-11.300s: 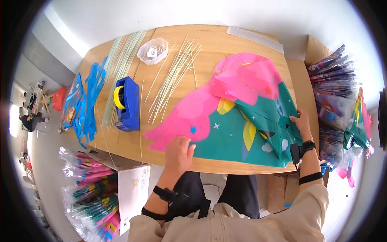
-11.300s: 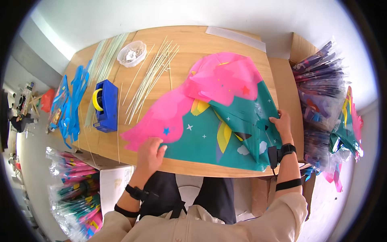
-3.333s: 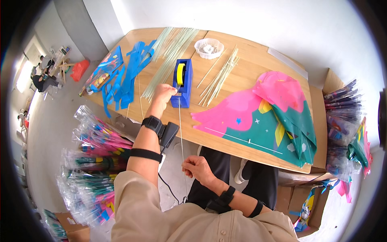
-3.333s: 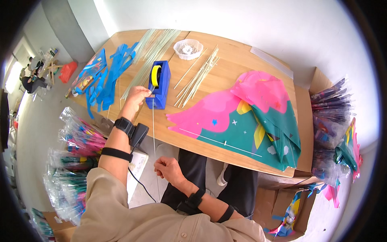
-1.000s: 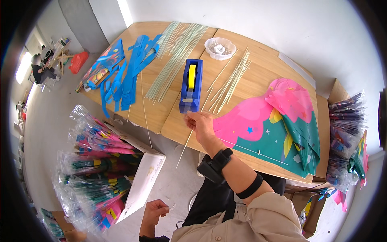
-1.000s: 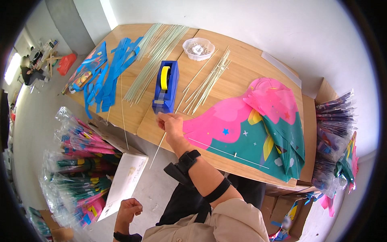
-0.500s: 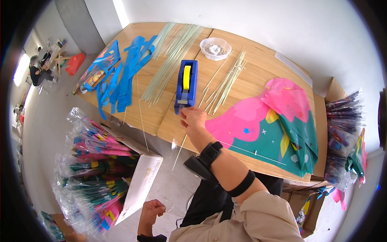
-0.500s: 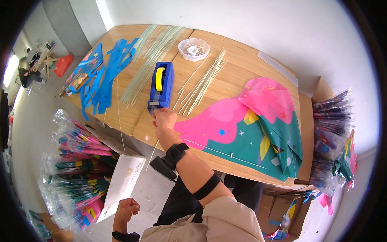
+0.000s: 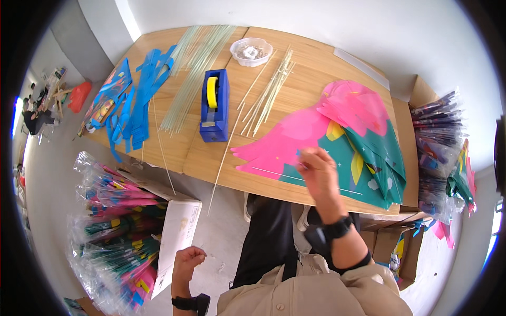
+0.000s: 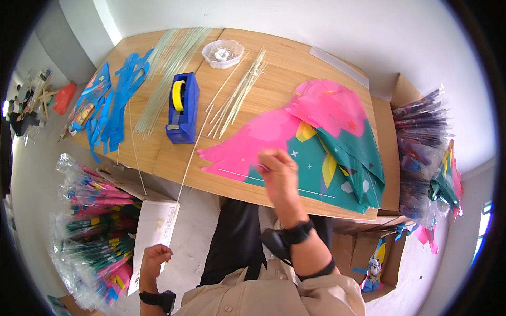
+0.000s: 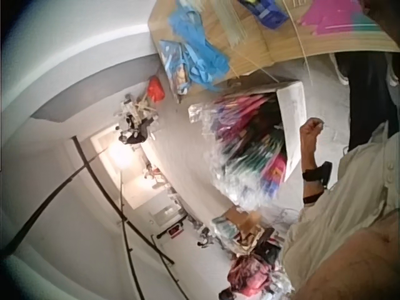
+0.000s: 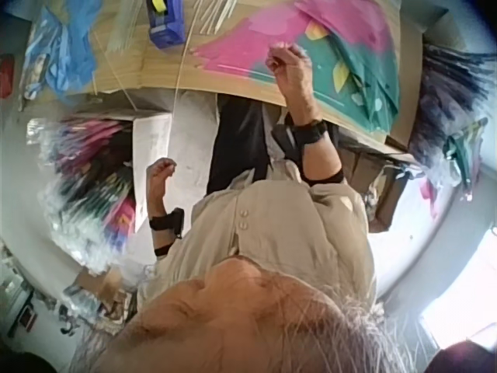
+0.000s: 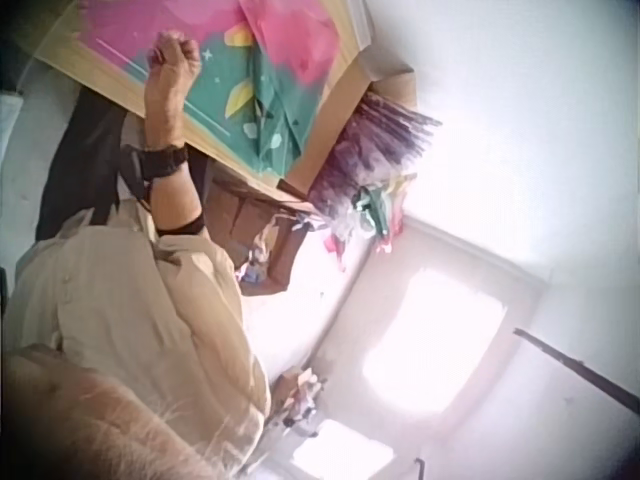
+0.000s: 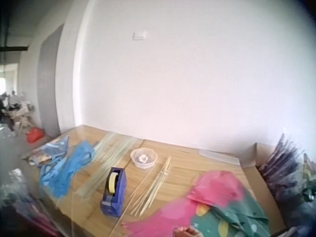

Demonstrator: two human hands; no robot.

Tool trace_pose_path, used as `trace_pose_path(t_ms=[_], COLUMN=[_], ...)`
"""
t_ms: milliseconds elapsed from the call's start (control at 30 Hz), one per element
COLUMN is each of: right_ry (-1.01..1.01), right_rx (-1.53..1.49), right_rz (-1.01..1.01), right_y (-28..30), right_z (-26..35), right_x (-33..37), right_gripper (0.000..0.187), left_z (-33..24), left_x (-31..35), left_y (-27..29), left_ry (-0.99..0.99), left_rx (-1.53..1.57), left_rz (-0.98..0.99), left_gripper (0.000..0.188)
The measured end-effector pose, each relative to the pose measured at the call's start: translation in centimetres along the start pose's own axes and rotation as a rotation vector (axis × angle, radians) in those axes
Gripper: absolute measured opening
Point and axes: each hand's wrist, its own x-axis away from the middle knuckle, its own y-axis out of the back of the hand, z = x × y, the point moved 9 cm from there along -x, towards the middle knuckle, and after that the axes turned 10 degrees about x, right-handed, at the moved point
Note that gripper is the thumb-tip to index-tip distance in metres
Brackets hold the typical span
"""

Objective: The recorder is assembling a kite by attaching support rods and strings to the kite fabric.

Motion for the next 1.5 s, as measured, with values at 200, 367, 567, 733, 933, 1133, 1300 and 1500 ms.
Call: trace_pose_path(t_ms=[200, 367, 567, 733, 933, 1133, 1300, 1500], right_ry=[-0.004, 0.017, 0.083, 0.174, 0.27, 0.28, 0.297, 0.351], right_rx=[-0.104, 0.076, 0.203, 0.383, 0.497, 0.576, 0.74, 1.078], right_rz=[-0.173, -0.334, -0.445, -0.561, -0.587, -0.613, -0.656, -0.718], right_y=[15.9, 22.4, 26.8, 27.4, 27.0, 27.0, 26.6, 25.1], right_z=[2.9, 3.4, 3.6, 4.3, 4.5, 4.5, 4.9, 6.4], right_x=[6.3, 11.3, 12.5, 11.2, 9.2, 8.4, 8.2, 8.4], right_gripper=[0.01, 0.011, 0.01, 0.009, 0.01, 0.012, 0.011, 0.013], left_z=[-7.7, -11.7, -12.2, -12.9, -12.9, -12.9, -13.1, -13.2], left_x=[-4.2, -6.8, -10.1, -13.3, -17.0, -19.0, -19.3, -18.7], left_y=[-7.4, -13.0, -17.6, -18.2, -18.4, -19.3, -19.6, -19.9], left_ry=[-0.327, -0.469, -0.288, -0.328, -0.344, -0.497, -0.599, -0.644], left_rx=[-0.489, -0.491, -0.521, -0.464, -0.415, -0.528, -0.675, -0.817], left_rz=[0.194, 0.322, 0.355, 0.245, 0.124, 0.129, -0.013, -0.102], left_gripper=[0.004, 0.005, 0.007, 0.01, 0.001, 0.006, 0.004, 0.007])
